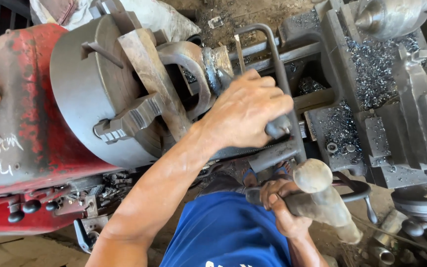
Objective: The person repeatedly strikes a metal rod clamped in a lathe chuck with a hammer. The rod is held steady by the chuck while the person delivers controlled blows to its end. The task continues throughout the clip without changing tools or objects.
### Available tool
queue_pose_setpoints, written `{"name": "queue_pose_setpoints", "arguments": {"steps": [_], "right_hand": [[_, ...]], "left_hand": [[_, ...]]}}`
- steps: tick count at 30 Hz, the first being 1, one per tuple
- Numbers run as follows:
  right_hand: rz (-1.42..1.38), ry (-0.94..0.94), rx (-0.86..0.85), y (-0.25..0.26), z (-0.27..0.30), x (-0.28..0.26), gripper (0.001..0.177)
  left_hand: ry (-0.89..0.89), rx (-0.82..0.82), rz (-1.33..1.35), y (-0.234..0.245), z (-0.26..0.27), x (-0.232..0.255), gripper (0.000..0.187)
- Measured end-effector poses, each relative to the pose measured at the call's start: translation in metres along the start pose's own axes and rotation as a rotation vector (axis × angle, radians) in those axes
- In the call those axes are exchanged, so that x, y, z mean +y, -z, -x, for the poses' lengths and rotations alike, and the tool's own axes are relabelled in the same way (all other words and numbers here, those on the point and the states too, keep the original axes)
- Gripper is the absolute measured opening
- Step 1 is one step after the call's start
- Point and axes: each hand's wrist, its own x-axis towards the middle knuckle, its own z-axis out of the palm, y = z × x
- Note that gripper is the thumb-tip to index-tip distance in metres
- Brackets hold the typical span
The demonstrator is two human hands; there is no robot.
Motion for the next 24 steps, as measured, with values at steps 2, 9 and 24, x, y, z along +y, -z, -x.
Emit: {"name": "queue_pose_setpoints", "arguments": {"steps": [2, 9, 24], "right_hand": [[-0.038, -0.021, -0.013, 0.004, -0.002, -0.002, 0.014], [0.012, -0.036, 0.024, 0.002, -0.011, -0.01, 0.015], [0.089, -0.02, 0.078, -0.008, -0.017, -0.013, 0.015]], "left_hand": [[-0.015, -0.02, 0.01, 0.004, -0.002, 0.002, 0.031], [-0.084, 0.077, -0.03, 0.007, 0.002, -0.007, 0.038], [-0.067, 0.158, 0.077, 0.014, 0.006, -0.007, 0.031]]}}
